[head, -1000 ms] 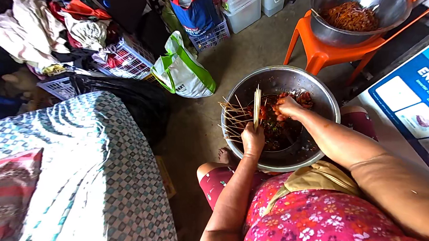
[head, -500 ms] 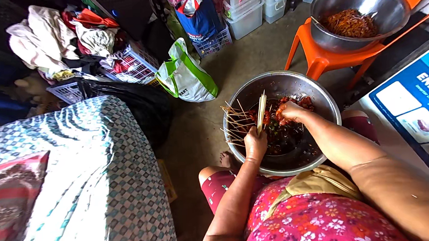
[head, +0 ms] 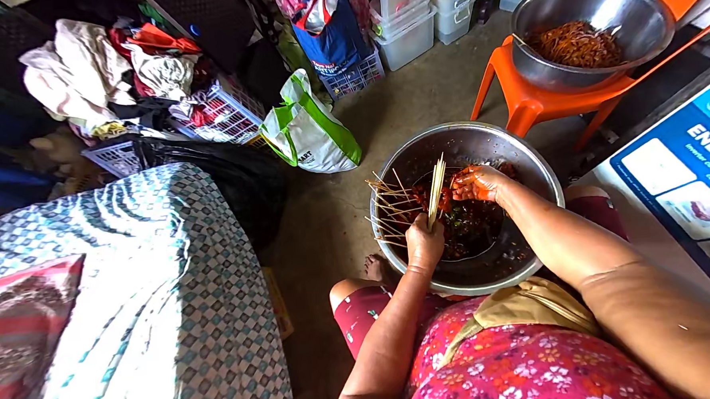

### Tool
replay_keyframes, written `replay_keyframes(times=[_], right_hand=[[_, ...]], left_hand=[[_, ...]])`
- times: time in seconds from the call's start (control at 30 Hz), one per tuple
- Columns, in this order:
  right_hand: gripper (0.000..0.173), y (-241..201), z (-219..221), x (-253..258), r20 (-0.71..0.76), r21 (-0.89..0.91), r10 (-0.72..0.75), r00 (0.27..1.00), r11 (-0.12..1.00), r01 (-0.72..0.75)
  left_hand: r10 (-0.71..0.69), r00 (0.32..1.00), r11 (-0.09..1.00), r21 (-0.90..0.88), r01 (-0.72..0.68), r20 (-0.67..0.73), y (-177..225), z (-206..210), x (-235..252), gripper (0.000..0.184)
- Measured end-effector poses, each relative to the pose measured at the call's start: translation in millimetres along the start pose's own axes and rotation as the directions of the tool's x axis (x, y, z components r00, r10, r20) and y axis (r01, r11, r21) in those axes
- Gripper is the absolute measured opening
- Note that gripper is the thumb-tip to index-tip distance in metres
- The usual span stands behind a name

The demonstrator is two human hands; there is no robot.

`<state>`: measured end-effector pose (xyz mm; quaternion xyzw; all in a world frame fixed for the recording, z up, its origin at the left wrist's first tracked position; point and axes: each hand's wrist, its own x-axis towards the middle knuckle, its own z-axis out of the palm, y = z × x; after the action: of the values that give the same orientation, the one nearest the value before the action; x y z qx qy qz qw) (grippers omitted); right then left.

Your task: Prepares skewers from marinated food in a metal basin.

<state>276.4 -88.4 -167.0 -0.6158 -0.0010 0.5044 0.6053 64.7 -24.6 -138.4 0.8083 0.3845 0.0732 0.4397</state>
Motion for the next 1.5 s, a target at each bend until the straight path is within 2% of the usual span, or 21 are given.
replay_keyframes(times=[0.1,0.2,0.43,0.57,0.8,0.97,1.13,1.43,1.5], right_hand=[[0.021,-0.1,0.2,0.6,-0.031,0.122,0.005,1.0,0.992,-0.001],[0.02,-1.5,2.9,-2.4,-0.034,0.162,0.004,0.999,0.987,0.001],[0.027,-0.1,3.6,-2.6,-0.016,0.12,-0.068,0.998,0.99,0.069],[0.024,1.2,3.8,-4.4,0.025,0.058,-0.097,0.995,0.994,0.096],[0.018,0.6,2.9,-4.4,0.079,-0.003,-0.065,0.995,0.998,0.066],[0.016,0.4,4.6,-3.7,-0.016,0.088,-0.071,0.997,0.993,0.073],[0.012,3.1,12.1,-11.6,-0.036,0.156,-0.042,0.998,0.987,0.047],[0.022,15.9,27.1,-19.8,0.05,0.055,0.011,0.999,0.998,-0.014],[0.03,12.7,20.0,-13.1,0.018,-0.05,-0.02,1.0,0.999,0.021]], left_hand=[[0.01,1.0,1.0,-0.004,-0.01,0.001,-1.4,0.5,-0.1,0.018],[0.01,1.0,1.0,-0.001,-0.01,0.018,-0.9,0.8,-0.1,0.017],[0.001,0.999,1.0,0.024,-0.002,0.041,-1.0,0.0,0.8,0.02],[0.006,1.0,0.999,0.045,-0.007,0.03,-0.2,0.0,0.0,0.019],[0.019,1.0,0.999,0.033,-0.019,0.005,-1.5,0.4,-0.1,0.018],[0.031,1.0,0.999,0.012,-0.031,0.004,-2.7,1.7,0.0,0.017],[0.039,0.999,0.999,0.005,-0.039,-0.015,-1.8,1.8,-1.8,0.017],[-0.008,1.0,1.0,0.018,0.008,-0.014,1.4,0.7,-0.6,0.018],[-0.026,0.999,1.0,0.015,0.026,-0.034,1.4,-0.1,0.1,0.017]])
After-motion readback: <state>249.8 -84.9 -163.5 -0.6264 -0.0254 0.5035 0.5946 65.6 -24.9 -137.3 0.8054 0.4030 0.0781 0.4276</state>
